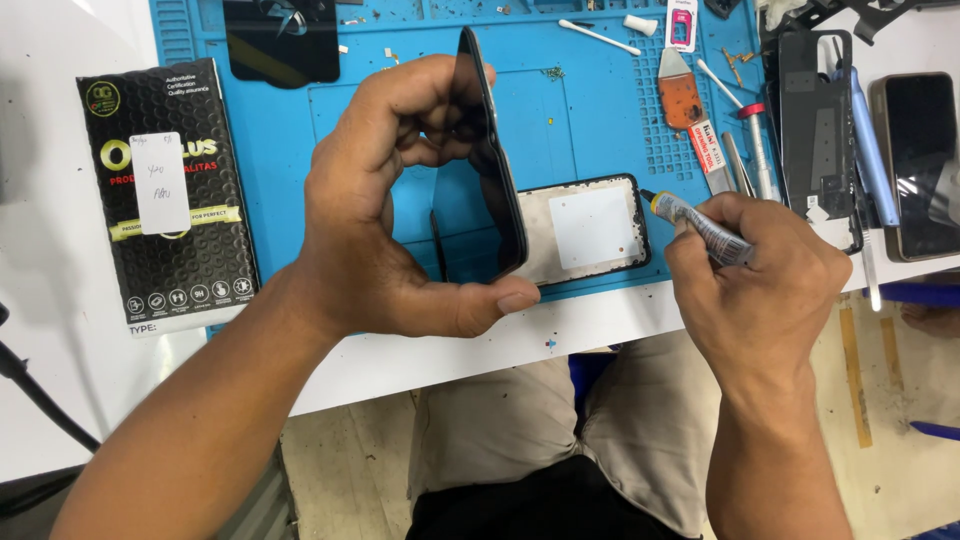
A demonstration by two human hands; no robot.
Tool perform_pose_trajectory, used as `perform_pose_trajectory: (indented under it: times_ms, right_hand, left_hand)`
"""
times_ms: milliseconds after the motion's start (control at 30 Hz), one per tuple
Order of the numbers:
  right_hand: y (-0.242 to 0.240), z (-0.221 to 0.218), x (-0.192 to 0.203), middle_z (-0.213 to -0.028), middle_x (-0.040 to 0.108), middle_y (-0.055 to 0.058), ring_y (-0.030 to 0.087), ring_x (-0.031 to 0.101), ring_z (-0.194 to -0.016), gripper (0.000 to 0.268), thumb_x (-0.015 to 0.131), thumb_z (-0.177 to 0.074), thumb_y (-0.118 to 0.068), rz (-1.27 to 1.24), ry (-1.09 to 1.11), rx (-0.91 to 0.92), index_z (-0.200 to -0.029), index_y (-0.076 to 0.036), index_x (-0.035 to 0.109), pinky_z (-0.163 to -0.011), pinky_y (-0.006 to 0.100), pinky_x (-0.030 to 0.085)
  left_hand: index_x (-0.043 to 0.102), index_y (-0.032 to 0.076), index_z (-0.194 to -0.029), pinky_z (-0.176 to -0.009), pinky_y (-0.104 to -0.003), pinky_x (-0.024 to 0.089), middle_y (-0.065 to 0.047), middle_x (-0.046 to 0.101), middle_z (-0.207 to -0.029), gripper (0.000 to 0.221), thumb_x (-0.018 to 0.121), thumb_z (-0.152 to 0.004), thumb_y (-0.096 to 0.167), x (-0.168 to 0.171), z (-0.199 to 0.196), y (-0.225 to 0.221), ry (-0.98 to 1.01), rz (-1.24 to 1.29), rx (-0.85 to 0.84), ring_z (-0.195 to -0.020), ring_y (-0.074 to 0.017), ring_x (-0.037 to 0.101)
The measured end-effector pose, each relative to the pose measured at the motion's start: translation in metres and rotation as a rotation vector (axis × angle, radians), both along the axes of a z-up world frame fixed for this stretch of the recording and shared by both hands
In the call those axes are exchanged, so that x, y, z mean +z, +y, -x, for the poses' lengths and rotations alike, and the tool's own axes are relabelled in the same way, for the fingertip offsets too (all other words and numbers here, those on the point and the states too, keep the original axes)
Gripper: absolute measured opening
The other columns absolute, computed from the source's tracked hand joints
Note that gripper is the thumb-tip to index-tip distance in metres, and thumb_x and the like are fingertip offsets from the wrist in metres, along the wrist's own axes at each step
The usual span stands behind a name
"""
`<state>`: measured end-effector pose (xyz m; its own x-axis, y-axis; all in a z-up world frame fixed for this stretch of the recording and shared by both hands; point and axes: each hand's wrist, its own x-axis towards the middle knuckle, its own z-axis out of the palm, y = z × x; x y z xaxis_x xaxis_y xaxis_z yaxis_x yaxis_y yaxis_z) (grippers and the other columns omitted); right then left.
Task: Replacing a smartphone screen by applying adhesive to the frame and fitting the new display panel
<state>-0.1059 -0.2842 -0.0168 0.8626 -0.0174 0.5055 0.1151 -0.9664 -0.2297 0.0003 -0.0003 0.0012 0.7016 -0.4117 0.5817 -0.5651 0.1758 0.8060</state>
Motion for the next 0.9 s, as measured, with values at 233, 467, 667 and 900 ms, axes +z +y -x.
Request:
perform_pose_trajectory:
  times_ms: [233, 467, 667, 900]
  right_hand:
    - [0.0006, 0.0023, 0.0012, -0.089, 0.073, 0.013, 0.028, 0.066, -0.076, 0.014, 0.074, -0.094, -0.004, -0.01, 0.035, -0.038, -0.103, 0.006, 0.077, -0.071, 0.039, 0.05]
    - [-0.0006, 0.0054, 0.0002, -0.084, 0.072, 0.01, 0.026, 0.063, -0.07, 0.014, 0.074, -0.093, -0.009, -0.01, 0.052, -0.077, -0.102, 0.002, 0.077, -0.068, 0.038, 0.048]
    - [0.0003, 0.0063, 0.002, -0.085, 0.072, 0.009, 0.026, 0.064, -0.072, 0.014, 0.074, -0.092, -0.009, -0.024, 0.061, -0.089, -0.101, 0.001, 0.077, -0.07, 0.038, 0.048]
    - [-0.0005, 0.0075, 0.0016, -0.083, 0.071, 0.009, 0.026, 0.063, -0.07, 0.012, 0.075, -0.092, -0.009, -0.022, 0.07, -0.101, -0.1, 0.0, 0.077, -0.07, 0.038, 0.048]
  left_hand:
    - [0.042, -0.004, -0.139, -0.097, -0.033, 0.064, -0.014, 0.055, -0.127, 0.089, 0.085, -0.076, 0.04, 0.0034, 0.0004, 0.0008, 0.001, -0.013, 0.003, -0.115, -0.0235, 0.064]
    - [0.042, -0.005, -0.14, -0.098, -0.034, 0.065, -0.014, 0.055, -0.128, 0.09, 0.086, -0.076, 0.04, 0.0039, 0.0009, 0.0011, 0.004, -0.015, 0.003, -0.116, -0.024, 0.064]
    - [0.042, -0.005, -0.14, -0.098, -0.034, 0.064, -0.014, 0.055, -0.128, 0.09, 0.087, -0.076, 0.038, 0.0031, 0.0003, 0.001, 0.002, -0.012, 0.0, -0.115, -0.0239, 0.064]
    - [0.042, -0.005, -0.139, -0.098, -0.034, 0.065, -0.015, 0.055, -0.129, 0.09, 0.086, -0.076, 0.038, 0.0026, 0.0001, 0.0004, 0.0, -0.005, -0.001, -0.116, -0.0247, 0.064]
